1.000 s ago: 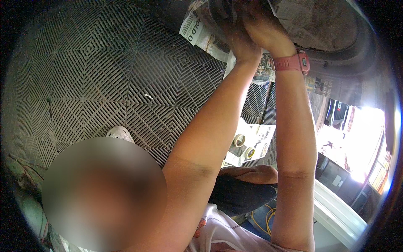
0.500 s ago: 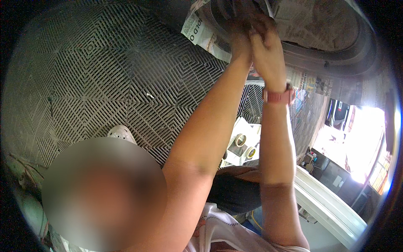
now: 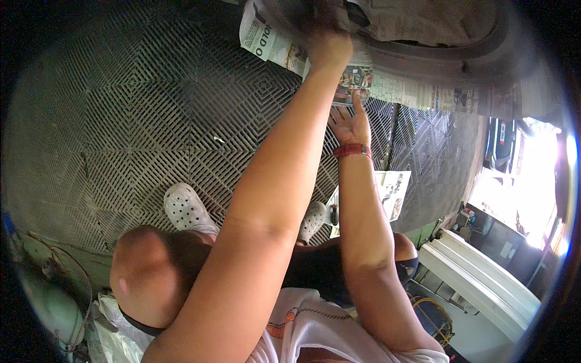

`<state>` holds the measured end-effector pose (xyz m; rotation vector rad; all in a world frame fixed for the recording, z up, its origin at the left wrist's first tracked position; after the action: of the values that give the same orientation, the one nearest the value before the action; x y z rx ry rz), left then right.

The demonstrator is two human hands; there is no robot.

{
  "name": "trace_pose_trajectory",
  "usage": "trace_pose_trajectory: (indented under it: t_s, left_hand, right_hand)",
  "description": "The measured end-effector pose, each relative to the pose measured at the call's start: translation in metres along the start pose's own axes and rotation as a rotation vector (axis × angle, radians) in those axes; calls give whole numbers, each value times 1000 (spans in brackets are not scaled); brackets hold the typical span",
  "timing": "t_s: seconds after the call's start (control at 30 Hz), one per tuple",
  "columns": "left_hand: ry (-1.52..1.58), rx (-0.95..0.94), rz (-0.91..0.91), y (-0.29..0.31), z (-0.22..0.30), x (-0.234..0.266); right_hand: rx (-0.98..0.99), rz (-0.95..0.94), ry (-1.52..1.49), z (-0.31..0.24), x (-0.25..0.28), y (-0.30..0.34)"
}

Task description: The person is repairing a tire by applying newspaper and tape to the inner surface. They repeatedly place newspaper pieces inside the tire and secure them with tape, working methodically around the tire's interior.

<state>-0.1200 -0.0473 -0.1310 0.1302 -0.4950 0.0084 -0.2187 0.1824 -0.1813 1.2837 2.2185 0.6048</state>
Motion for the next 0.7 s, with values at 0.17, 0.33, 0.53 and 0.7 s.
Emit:
trace_pose_trajectory:
  t_s: [0.17,0.33,0.53,0.7]
  left_hand:
    - [-115,-42,-120,-12,2,3]
    - [20,-175,-9,-25,-1,48]
    - [-163,-208,-227,-32,22,37]
    - [-392,-241,-319,-64,-8,29]
  right_hand:
    - [136,-101,-182,-2,-13,-3]
    - [733,-43,199,-48,-34,69]
    - [1504,-56,747,-64,-42,126]
    - [1569,121,1001,-62,-40,131]
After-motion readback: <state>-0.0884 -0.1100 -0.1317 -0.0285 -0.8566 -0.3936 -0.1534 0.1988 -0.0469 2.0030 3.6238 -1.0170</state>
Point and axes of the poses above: each hand's wrist, its own y-axis away from the middle knuckle, its own x-axis out of the back of the hand, z = x × y, the point moved 7 cm from there along -y, towards the middle knuckle, and after that the axes turned 11 degrees about x, right-handed, at the moved point
